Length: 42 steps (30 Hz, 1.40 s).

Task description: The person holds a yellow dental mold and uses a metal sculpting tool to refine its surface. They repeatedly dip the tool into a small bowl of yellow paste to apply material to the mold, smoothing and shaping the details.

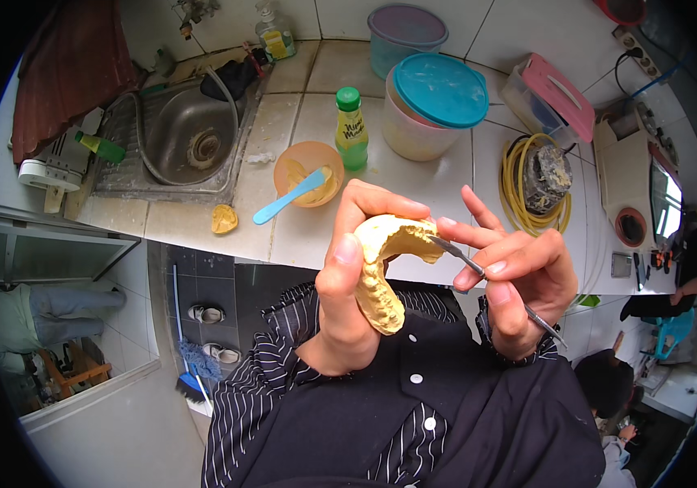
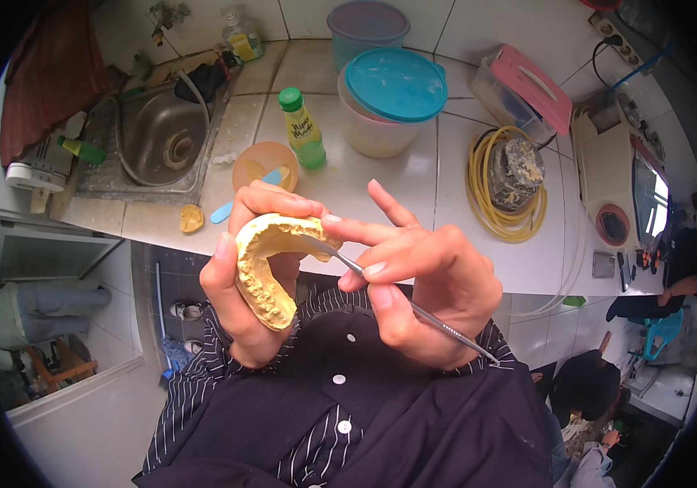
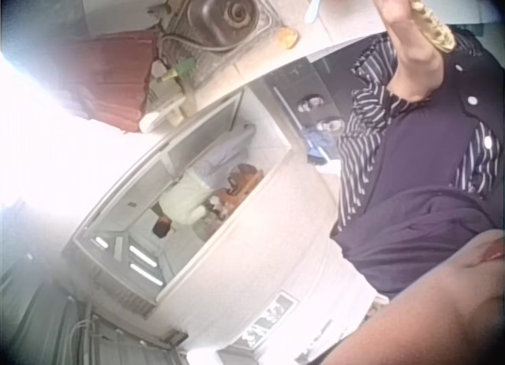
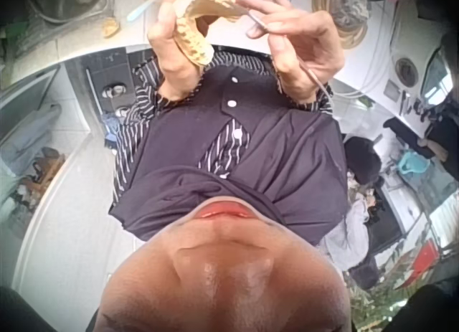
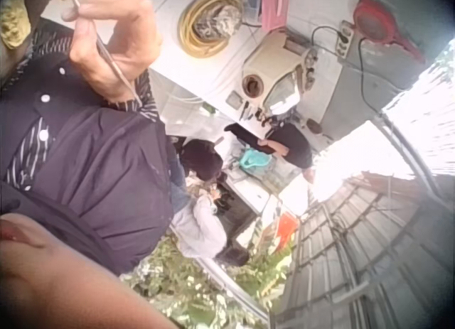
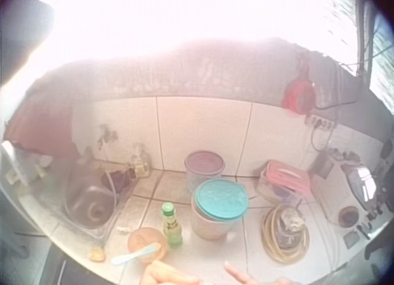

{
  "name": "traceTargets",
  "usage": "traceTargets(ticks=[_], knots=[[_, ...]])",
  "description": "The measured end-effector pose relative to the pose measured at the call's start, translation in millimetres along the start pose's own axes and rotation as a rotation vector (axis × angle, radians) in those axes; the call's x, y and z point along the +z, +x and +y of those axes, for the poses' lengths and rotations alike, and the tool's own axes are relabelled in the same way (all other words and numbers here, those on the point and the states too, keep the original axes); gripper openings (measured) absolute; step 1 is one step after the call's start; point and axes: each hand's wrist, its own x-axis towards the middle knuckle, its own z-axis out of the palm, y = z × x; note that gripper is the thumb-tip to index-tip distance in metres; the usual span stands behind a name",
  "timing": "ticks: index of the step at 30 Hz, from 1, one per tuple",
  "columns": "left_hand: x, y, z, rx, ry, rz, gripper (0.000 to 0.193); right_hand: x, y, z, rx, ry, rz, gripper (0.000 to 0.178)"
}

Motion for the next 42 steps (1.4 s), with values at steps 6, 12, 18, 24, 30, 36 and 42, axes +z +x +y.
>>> traceTargets(ticks=[6,12,18,24,30,36,42], knots=[[-3,-1,-1,-0.011,0.008,-0.017,0.055,1,0,2,-0.079,-0.078,0.042,0.017],[0,-3,1,-0.021,-0.012,-0.009,0.055,2,8,-2,-0.211,-0.363,0.006,0.025],[5,-7,-4,-0.002,-0.010,-0.017,0.055,18,13,7,-0.148,-0.249,0.127,0.036],[7,-10,-5,0.137,0.123,0.003,0.056,23,14,7,-0.168,-0.216,0.152,0.035],[4,-11,-15,0.298,0.243,0.008,0.059,25,12,5,-0.181,-0.191,0.155,0.035],[5,-12,-20,0.373,0.182,-0.016,0.058,23,12,5,-0.222,-0.155,0.122,0.034],[5,-13,-25,0.429,0.161,-0.043,0.058,21,10,4,-0.260,-0.143,0.095,0.034]])
